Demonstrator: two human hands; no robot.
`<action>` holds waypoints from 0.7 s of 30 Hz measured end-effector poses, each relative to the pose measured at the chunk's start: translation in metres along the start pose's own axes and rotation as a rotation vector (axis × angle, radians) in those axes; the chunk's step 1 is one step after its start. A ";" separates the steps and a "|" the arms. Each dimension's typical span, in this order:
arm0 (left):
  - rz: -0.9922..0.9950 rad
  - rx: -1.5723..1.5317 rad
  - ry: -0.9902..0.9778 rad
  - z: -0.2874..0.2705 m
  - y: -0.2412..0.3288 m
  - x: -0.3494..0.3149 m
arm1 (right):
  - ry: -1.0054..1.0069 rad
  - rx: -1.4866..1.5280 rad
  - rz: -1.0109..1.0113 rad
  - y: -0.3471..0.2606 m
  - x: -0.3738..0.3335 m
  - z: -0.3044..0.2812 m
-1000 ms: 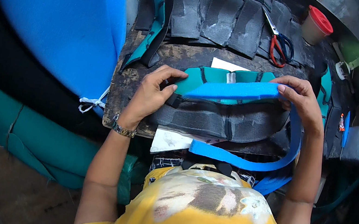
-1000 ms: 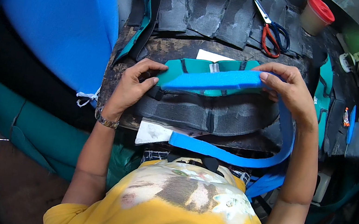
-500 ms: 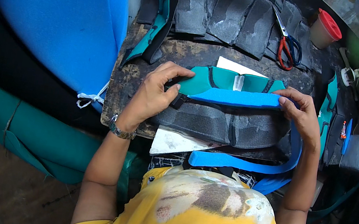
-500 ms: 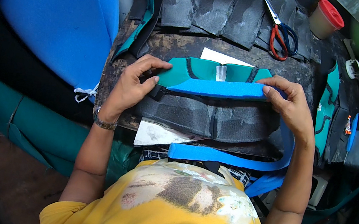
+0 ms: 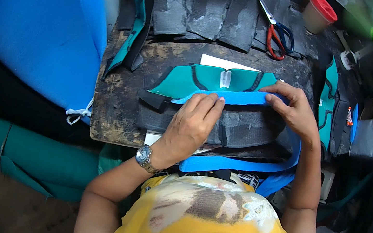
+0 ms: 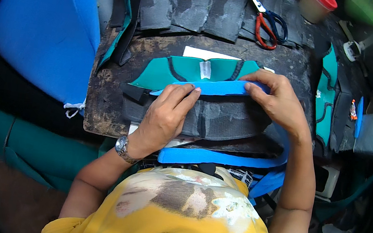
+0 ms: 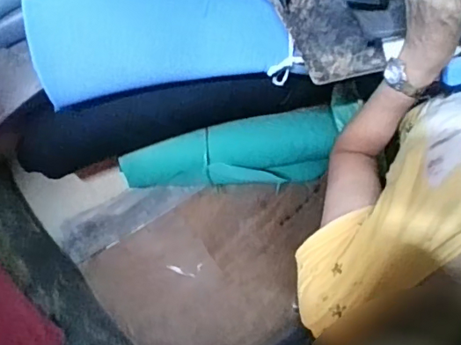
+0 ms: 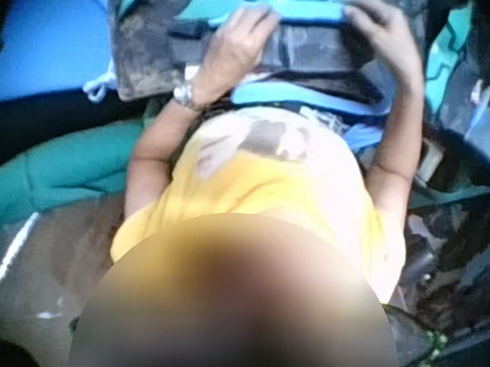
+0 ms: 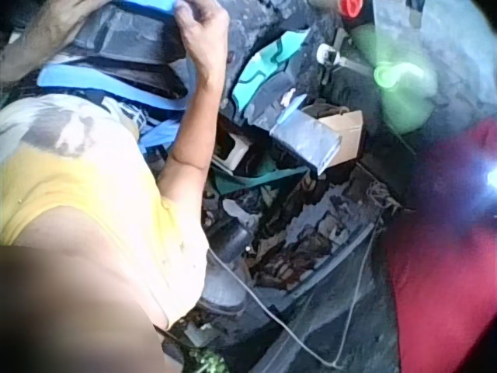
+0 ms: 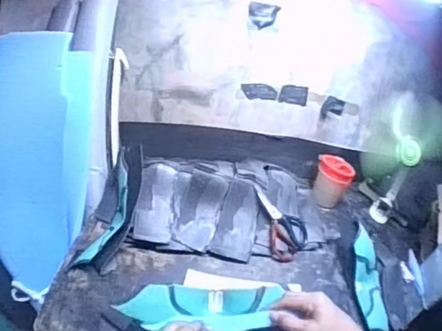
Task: The person cuts a blue foam strip with scissors, then places it inside a black shoe upper. They fold and press the upper edges, then use a hammer to tap the upper onto a green insole. The person repeats the folding and hammering steps on the same shoe upper.
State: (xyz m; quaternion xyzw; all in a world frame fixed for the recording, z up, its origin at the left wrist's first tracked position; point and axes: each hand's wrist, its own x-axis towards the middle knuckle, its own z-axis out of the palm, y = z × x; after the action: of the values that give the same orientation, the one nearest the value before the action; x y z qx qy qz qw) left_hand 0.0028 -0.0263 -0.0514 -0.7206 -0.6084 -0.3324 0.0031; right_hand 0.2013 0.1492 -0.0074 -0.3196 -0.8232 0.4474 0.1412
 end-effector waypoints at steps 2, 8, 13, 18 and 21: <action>-0.016 0.011 0.024 0.007 0.000 -0.002 | -0.014 -0.025 0.036 0.000 0.000 0.001; -0.075 -0.030 0.026 0.011 -0.002 -0.004 | -0.096 -0.032 0.025 -0.007 0.002 -0.001; -0.023 0.051 -0.045 0.014 0.000 -0.003 | -0.072 -0.055 -0.012 -0.007 0.005 0.000; -0.019 0.159 -0.166 0.014 0.004 0.000 | -0.108 -0.004 0.095 -0.001 0.011 0.003; 0.071 0.297 -0.151 0.014 0.008 0.006 | -0.157 0.044 0.187 0.001 0.013 0.000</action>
State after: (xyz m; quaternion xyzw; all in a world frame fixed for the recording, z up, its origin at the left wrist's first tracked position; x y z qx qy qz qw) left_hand 0.0170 -0.0174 -0.0564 -0.7562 -0.6235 -0.1834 0.0758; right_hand 0.1921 0.1582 -0.0087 -0.3559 -0.7883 0.5002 0.0412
